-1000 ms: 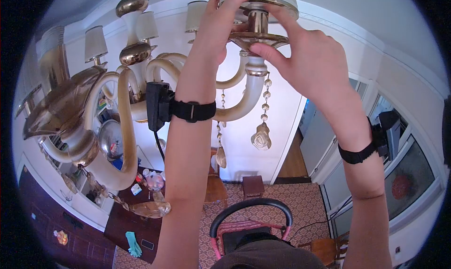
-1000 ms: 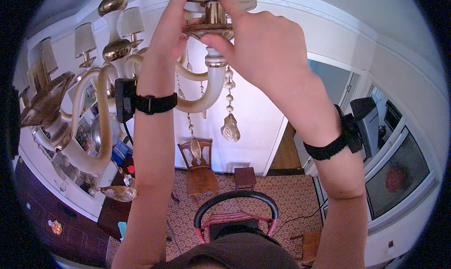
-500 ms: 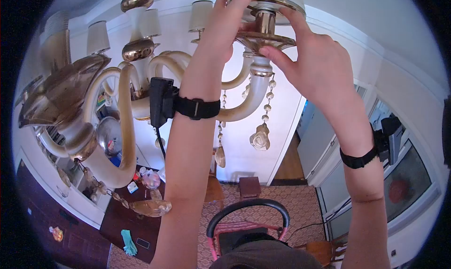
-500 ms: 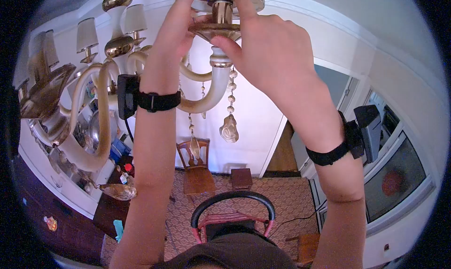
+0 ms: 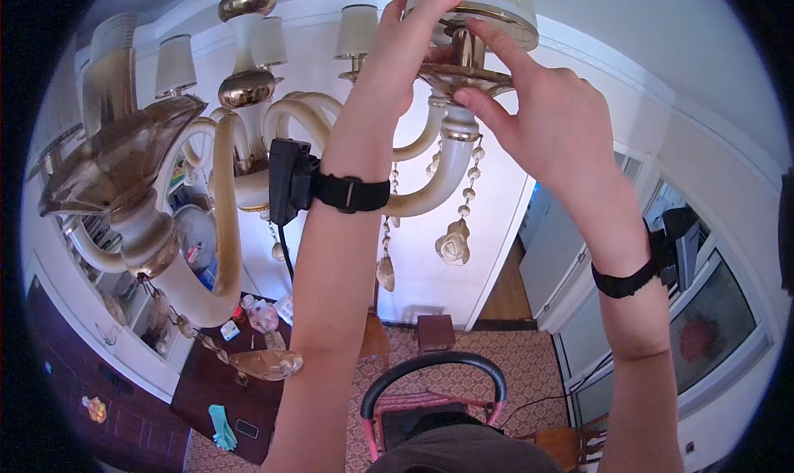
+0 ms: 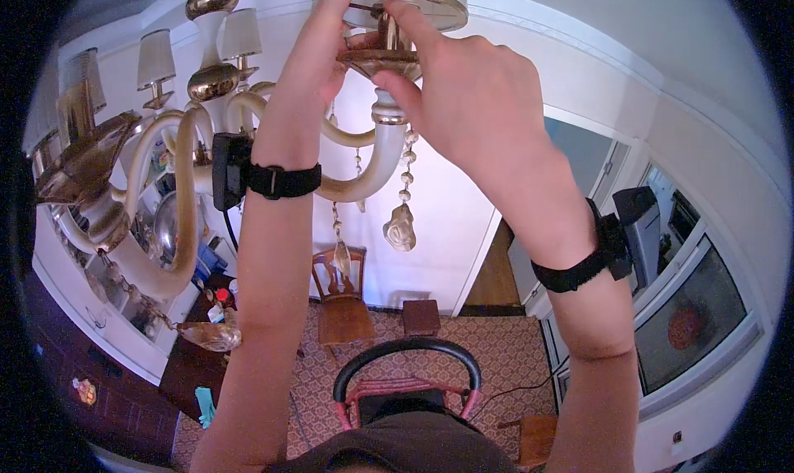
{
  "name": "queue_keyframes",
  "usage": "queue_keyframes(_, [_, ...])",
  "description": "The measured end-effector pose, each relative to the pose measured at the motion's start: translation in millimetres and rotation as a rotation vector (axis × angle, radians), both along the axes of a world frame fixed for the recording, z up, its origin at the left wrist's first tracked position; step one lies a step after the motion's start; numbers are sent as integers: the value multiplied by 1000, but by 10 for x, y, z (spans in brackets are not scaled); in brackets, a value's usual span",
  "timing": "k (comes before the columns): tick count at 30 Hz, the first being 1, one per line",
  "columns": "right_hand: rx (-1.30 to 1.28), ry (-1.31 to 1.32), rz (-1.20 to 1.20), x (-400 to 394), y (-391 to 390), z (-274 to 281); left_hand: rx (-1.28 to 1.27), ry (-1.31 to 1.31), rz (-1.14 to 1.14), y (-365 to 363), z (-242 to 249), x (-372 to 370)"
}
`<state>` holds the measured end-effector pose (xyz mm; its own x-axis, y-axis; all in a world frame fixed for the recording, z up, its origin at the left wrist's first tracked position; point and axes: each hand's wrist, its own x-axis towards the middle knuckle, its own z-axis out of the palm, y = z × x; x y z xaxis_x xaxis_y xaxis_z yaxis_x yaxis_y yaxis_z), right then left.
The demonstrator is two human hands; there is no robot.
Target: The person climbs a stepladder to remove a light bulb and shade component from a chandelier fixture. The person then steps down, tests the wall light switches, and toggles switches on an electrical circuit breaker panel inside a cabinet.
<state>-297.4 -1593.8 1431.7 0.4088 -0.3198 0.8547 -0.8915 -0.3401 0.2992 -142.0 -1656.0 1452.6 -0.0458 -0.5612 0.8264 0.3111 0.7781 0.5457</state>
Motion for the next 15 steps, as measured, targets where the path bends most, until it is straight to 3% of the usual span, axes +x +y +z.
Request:
queue_keyframes(6, [1,-102,7,33,-8,-30,70,35,55,12,-8,21])
queue_keyframes(15, [-8,-96,-31,36,-33,-19,-18,0,-4,5,-7,49])
